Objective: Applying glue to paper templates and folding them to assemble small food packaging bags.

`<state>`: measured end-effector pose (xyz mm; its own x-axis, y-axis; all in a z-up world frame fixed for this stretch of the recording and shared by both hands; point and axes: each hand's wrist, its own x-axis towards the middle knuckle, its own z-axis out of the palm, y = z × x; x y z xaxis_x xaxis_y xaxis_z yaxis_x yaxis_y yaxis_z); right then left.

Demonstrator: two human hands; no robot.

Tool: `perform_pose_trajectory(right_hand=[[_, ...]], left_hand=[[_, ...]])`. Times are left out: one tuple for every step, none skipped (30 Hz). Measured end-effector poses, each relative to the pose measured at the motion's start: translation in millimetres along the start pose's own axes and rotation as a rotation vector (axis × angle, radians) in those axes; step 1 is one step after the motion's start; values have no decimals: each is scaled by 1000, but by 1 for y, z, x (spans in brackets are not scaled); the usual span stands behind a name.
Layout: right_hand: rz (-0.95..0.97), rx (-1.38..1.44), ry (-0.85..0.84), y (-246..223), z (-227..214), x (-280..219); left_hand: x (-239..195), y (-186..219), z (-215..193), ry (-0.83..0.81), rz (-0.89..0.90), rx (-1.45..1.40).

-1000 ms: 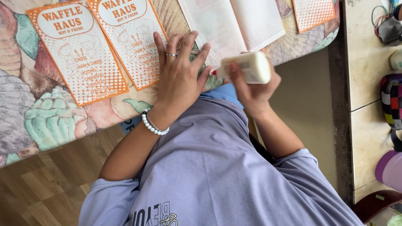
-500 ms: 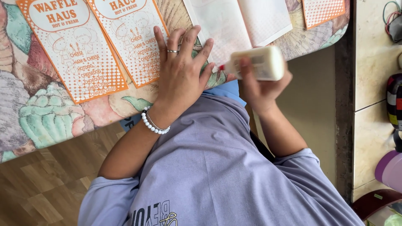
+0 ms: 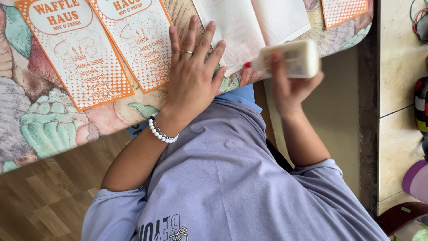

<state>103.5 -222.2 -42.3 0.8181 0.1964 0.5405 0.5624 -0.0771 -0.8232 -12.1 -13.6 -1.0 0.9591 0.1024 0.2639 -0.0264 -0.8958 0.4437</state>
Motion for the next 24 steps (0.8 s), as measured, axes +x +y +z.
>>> perform_pose_trajectory(right_hand=[[-6, 30, 102, 18, -8, -1], [-6, 30, 106, 7, -9, 12], [-11, -53, 106, -3, -10, 25], [-16, -138, 107, -13, -13, 39], [-17, -140, 110, -9, -14, 34], [-1, -61, 121, -5, -15, 28], [15, 18, 131, -1, -16, 23], [17, 20, 133, -10, -12, 24], [16, -69, 74, -19, -8, 25], [18, -161, 17, -29, -4, 25], [21, -162, 22, -21, -9, 30], [9, -132, 99, -13, -14, 35], [-4, -101, 176, -5, -19, 41], [-3, -102, 181, -1, -30, 44], [17, -32, 265, 3, -41, 46], [36, 41, 348, 7, -51, 50], [36, 44, 353, 10, -66, 47], [120, 107, 368, 14, -81, 46], [204, 171, 381, 18, -97, 45], [200, 175, 388, 18, -102, 44], [298, 165, 511, 18, -107, 42], [393, 151, 638, 19, -114, 40], [388, 151, 648, 17, -116, 40], [395, 122, 615, 15, -116, 39]], left_hand=[[0, 0, 1, -3, 11, 6], [1, 0, 1, -3, 14, 7], [1, 0, 1, -22, 17, 30], [3, 1, 2, -41, 20, 52], [4, 1, 0, -41, 24, 52], [6, 2, -2, -48, 30, 70], [7, 2, -3, -56, 35, 87], [9, 1, -5, -58, 36, 90], [11, 1, -6, -51, 54, 89], [12, 1, -7, -47, 73, 87], [17, -3, -9, -51, 77, 87], [22, -7, -12, -68, 106, 60], [28, -11, -14, -85, 134, 33], [37, -16, -20, -87, 139, 35], [47, -21, -26, -33, 235, 90], [57, -27, -34, 22, 329, 147], [58, -32, -29, 22, 333, 151], [60, -38, -25, -66, 314, 182], [63, -44, -20, -154, 293, 212], [57, -36, -16, -152, 300, 218], [51, -28, -12, -168, 223, 277], [46, -18, -5, -183, 150, 330], [42, -1, -3, -181, 161, 332], [35, 17, -1, -186, 71, 385]])
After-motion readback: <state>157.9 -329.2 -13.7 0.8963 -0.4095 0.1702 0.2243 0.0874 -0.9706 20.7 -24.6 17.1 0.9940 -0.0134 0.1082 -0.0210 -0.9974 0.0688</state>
